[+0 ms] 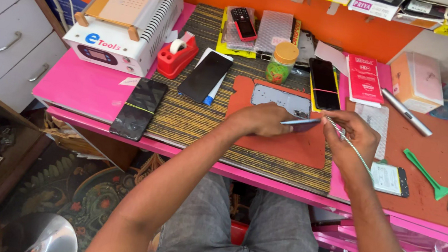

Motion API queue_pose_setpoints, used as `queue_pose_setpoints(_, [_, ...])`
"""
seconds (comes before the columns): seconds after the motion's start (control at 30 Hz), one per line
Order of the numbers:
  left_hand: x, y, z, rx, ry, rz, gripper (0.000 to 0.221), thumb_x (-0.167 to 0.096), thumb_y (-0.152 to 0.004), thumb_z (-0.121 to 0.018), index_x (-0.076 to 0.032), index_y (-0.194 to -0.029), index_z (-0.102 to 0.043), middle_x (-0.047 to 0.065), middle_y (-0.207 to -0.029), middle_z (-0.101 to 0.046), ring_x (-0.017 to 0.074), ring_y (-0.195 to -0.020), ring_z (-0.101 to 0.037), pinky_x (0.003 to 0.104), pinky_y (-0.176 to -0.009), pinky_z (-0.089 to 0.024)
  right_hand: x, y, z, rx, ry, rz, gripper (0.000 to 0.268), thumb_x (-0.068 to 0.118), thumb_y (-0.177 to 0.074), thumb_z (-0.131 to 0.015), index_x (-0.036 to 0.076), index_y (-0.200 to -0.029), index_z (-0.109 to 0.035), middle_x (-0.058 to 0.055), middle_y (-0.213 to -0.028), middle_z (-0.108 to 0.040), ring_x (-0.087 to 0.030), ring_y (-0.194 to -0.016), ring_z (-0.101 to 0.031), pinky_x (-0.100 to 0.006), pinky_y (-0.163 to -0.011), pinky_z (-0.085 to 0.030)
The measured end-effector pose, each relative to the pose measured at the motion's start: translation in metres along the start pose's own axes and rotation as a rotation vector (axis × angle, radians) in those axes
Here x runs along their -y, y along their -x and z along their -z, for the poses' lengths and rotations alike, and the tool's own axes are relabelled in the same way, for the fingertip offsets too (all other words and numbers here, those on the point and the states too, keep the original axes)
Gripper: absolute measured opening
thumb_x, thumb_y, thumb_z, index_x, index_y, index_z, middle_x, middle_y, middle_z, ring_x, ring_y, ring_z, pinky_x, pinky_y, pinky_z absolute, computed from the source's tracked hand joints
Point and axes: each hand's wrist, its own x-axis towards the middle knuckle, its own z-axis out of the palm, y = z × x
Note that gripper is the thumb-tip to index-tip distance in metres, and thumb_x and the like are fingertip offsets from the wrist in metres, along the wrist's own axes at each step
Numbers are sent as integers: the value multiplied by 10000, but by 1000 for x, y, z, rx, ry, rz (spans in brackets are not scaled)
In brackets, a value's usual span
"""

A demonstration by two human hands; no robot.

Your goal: The person disassembles a smartphone, removes the back cover, and detaches the battery connector. They then handle another smartphone, removing its back cover and inspecting the internal components.

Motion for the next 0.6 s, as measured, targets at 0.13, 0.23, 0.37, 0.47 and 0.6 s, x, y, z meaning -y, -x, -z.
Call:
queue_pose_setpoints(0.13, [-6,10,-11,-166,670,0,558,-391,-1005,-532,-156,-1511,-504,147,-1210,-689,300,-1063,-674,438,-950,-553,-6,4,-5,-179,-321,-143,155,8,-1014,-712,-20,-1155,-653,-128,-1123,-728,-180,-1013,-715,-301,-893,-591])
queue_pose_setpoints(0.23, [-16,10,-38,-181,1550,-107,627,-433,-1039,-500,-92,-1558,-419,116,-1225,-635,241,-1039,-657,428,-916,-586,-3,-5,-14,-208,-635,-214,120,10,-999,-688,-4,-1099,-622,-139,-1136,-706,-209,-1015,-748,-362,-938,-648])
queue_pose_setpoints(0.37, [-21,-4,-66,-257,1902,-152,738,-596,-1084,-486,-19,-1540,-418,112,-1175,-643,231,-983,-651,404,-828,-570,1,-18,-20,-206,-710,-190,127,-7,-988,-708,-12,-1075,-617,-151,-1106,-696,-235,-1003,-753,-386,-954,-650])
queue_pose_setpoints(0.47, [-25,-9,-66,-513,1775,-174,771,-388,-990,-655,-197,-1613,-242,18,-1295,-559,157,-1205,-551,390,-1016,-471,4,-20,-26,-194,-687,-147,129,-15,-992,-727,-24,-1075,-628,-145,-1064,-694,-234,-993,-746,-386,-953,-650])
queue_pose_setpoints(0.6, [-26,-5,-54,-598,1652,-275,987,-213,-895,-781,-206,-1607,-97,110,-1364,-568,245,-1332,-528,473,-1139,-428,8,-19,-40,-198,-676,-127,144,-29,-972,-741,-25,-1058,-625,-135,-1042,-710,-228,-999,-753,-371,-948,-645])
